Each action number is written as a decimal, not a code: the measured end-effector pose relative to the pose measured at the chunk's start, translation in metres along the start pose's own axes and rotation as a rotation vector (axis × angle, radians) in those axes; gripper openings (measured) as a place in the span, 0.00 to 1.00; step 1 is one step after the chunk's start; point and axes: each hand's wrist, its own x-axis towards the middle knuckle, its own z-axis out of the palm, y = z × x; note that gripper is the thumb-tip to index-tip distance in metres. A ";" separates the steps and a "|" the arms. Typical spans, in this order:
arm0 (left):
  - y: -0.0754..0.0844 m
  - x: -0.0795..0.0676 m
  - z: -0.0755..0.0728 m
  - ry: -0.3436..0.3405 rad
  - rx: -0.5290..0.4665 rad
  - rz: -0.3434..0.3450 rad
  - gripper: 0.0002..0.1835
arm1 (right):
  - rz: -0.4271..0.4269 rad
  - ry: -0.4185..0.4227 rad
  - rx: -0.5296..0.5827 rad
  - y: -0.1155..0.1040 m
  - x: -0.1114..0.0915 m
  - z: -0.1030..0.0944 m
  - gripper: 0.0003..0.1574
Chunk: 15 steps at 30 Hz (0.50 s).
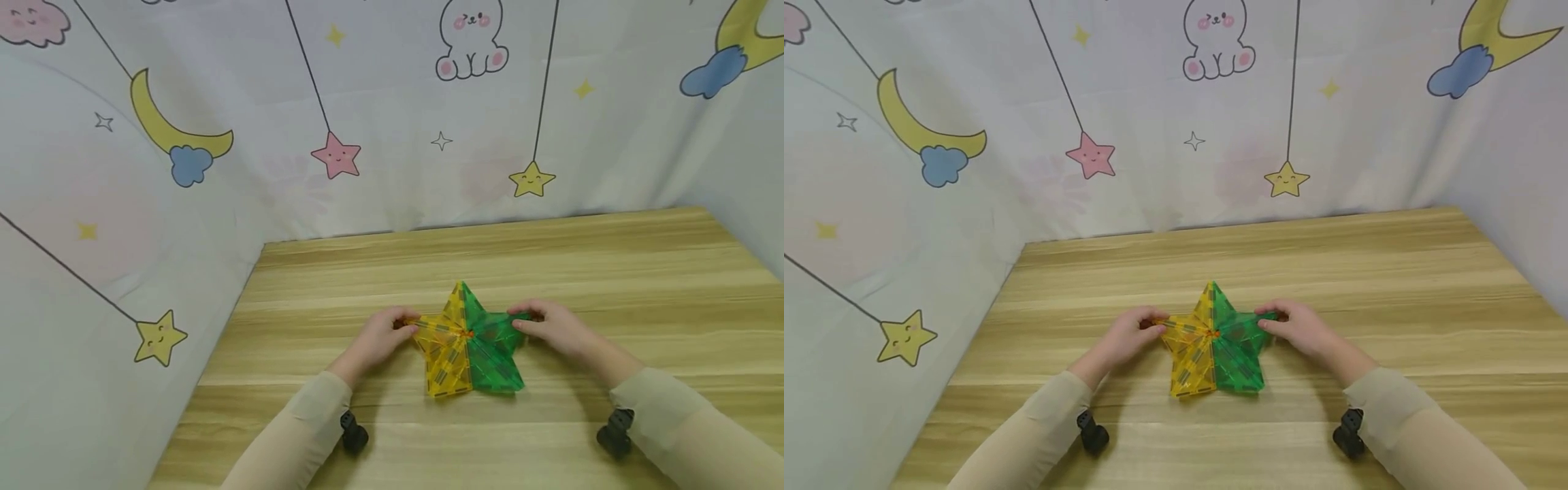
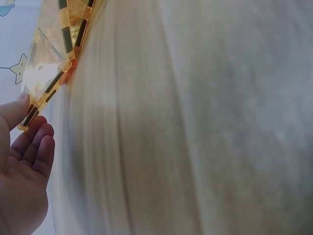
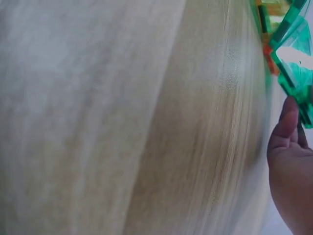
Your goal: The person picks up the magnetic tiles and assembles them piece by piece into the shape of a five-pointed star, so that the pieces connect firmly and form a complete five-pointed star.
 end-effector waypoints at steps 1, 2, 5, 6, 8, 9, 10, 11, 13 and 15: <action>0.000 0.000 0.000 -0.001 -0.002 0.001 0.14 | -0.002 0.000 0.001 0.001 0.000 0.000 0.26; 0.000 0.000 0.000 -0.001 -0.004 -0.001 0.14 | -0.002 0.001 0.002 0.001 0.000 0.000 0.26; -0.001 0.000 0.002 -0.004 -0.008 -0.009 0.14 | -0.003 -0.004 0.030 0.002 -0.002 0.001 0.27; -0.001 0.000 0.002 -0.003 -0.008 -0.013 0.14 | -0.002 -0.008 0.046 0.002 -0.003 0.001 0.27; -0.001 0.001 0.003 -0.001 -0.009 -0.021 0.14 | 0.007 -0.014 0.088 0.002 -0.004 0.001 0.27; -0.002 0.001 0.004 0.000 -0.010 -0.019 0.14 | 0.011 -0.018 0.109 0.002 -0.005 0.001 0.28; -0.002 0.001 0.004 0.003 -0.013 -0.020 0.14 | 0.015 -0.019 0.128 0.003 -0.005 0.001 0.28; -0.002 0.001 0.004 0.006 -0.015 -0.019 0.14 | 0.018 -0.019 0.143 0.003 -0.006 0.001 0.28; -0.002 0.002 0.005 0.010 -0.022 -0.020 0.14 | 0.024 -0.019 0.166 0.004 -0.005 0.001 0.28; -0.002 0.002 0.005 0.012 -0.025 -0.009 0.14 | 0.025 -0.019 0.168 0.005 -0.005 0.001 0.28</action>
